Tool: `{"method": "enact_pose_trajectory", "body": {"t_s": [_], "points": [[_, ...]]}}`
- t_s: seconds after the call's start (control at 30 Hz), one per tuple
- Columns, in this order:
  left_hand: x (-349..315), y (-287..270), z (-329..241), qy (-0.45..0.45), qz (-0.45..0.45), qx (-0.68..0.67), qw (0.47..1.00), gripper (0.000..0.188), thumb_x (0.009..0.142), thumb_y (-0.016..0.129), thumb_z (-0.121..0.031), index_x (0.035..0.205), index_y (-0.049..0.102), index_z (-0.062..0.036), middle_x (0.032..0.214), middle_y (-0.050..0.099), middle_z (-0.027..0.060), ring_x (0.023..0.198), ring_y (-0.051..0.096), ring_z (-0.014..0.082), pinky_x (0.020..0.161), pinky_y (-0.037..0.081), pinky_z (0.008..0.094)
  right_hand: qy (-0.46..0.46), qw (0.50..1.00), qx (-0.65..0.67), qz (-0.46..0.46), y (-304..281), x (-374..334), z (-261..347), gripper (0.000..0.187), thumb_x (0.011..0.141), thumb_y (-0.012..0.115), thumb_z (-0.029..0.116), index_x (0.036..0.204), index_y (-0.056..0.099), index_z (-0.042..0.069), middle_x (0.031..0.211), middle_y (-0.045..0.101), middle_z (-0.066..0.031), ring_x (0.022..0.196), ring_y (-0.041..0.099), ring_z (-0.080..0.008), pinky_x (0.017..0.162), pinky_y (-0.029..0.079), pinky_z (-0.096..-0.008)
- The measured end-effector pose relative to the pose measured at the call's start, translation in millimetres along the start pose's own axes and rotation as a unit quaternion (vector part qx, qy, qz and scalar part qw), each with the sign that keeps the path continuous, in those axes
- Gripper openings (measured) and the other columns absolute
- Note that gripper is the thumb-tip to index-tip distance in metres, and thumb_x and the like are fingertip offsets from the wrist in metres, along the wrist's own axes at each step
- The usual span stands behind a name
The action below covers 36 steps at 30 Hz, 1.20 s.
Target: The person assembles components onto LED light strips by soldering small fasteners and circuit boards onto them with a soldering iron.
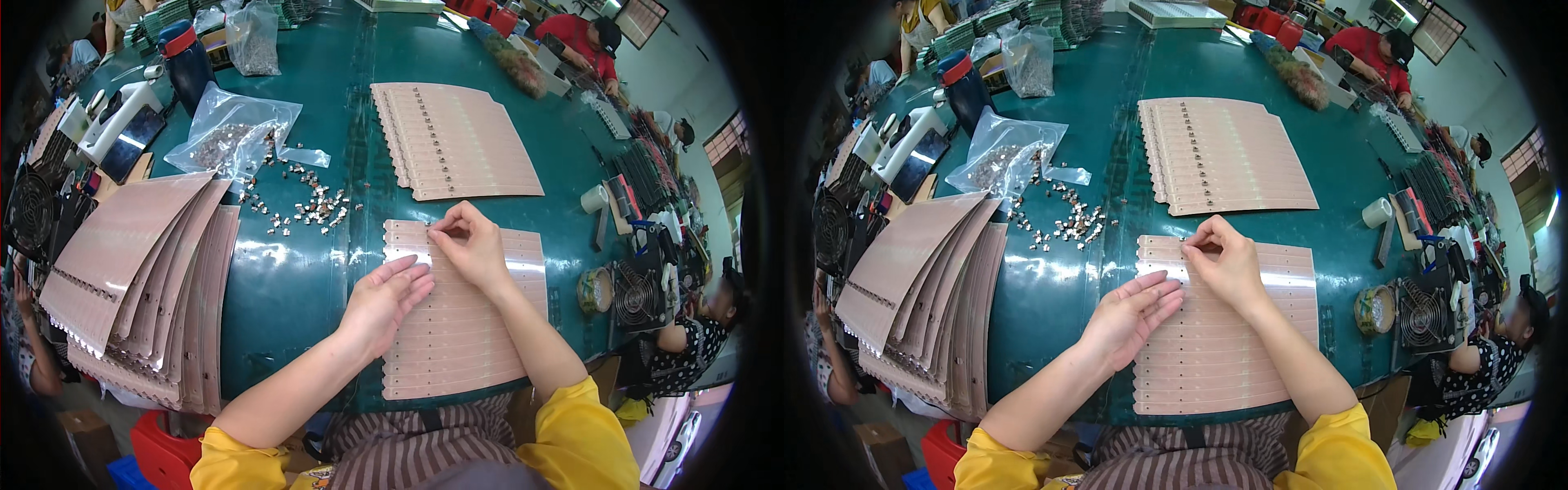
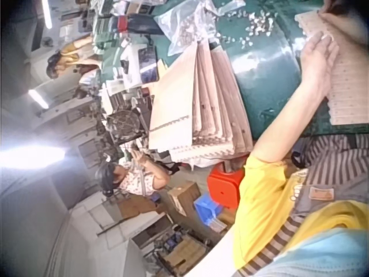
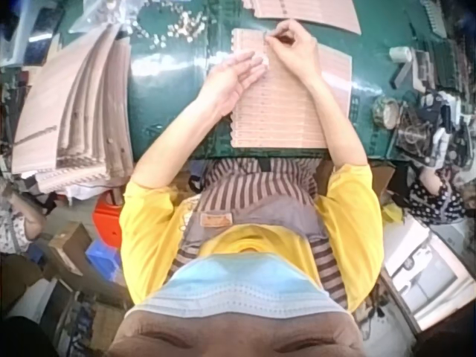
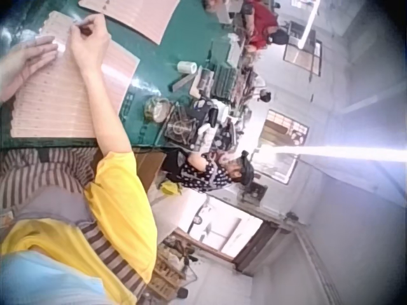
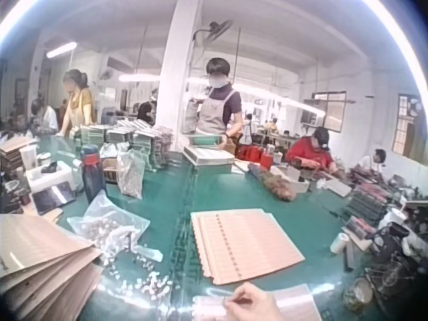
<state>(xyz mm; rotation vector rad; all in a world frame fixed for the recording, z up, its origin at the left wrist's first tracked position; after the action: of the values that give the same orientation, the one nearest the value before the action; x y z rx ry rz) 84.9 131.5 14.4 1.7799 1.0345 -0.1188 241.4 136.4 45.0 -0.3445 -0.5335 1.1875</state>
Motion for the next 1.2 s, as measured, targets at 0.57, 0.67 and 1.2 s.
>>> {"method": "enact_pose_trajectory", "body": {"t_s": [0.57,0.67,1.2], "points": [[-2.2,0.2,-5.9,0.023,-0.016,-0.012,1.000,0.034,0.090,0.049,-0.002,0.120,0.040,0.0101,0.116,0.052,0.0204,0.109,0.054,0.0235,0.096,0.046,0.0291,-0.024,1.000,-0.014,-0.004,-2.2,-2.7,-1.5,0.015,0.076,0.066,0.001,0.083,0.053,-0.001,0.076,0.065,-0.0086,0.074,0.065,-0.0151,0.070,0.052,-0.0263],[-5.0,3.5,-7.1,0.021,-0.004,0.018,1.000,0.034,0.091,0.050,-0.005,0.121,0.040,0.0091,0.115,0.052,0.0193,0.107,0.055,0.0225,0.094,0.047,0.0280,-0.021,1.000,0.002,-0.011,-1.4,-1.7,-3.9,0.015,0.076,0.066,0.001,0.083,0.053,-0.001,0.076,0.065,-0.0086,0.075,0.065,-0.0147,0.070,0.052,-0.0263],[-1.2,-3.2,-5.4,0.022,-0.033,0.019,0.999,0.027,0.091,0.056,-0.021,0.107,0.053,0.0003,0.101,0.060,0.0103,0.090,0.060,0.0159,0.078,0.051,0.0241,0.007,1.000,0.027,-0.014,0.2,-3.9,-9.7,0.014,0.077,0.067,0.003,0.081,0.053,0.000,0.079,0.064,-0.0077,0.075,0.064,-0.0132,0.070,0.051,-0.0255]]}}
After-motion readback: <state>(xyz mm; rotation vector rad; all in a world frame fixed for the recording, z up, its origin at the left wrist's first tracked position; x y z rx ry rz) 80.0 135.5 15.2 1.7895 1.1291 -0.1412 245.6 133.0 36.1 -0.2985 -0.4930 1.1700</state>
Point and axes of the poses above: each hand's wrist, its own x-axis towards the middle knuckle, its own y-axis out of the palm, z = x × y, the point moved 5 cm from there along x, towards the middle knuckle
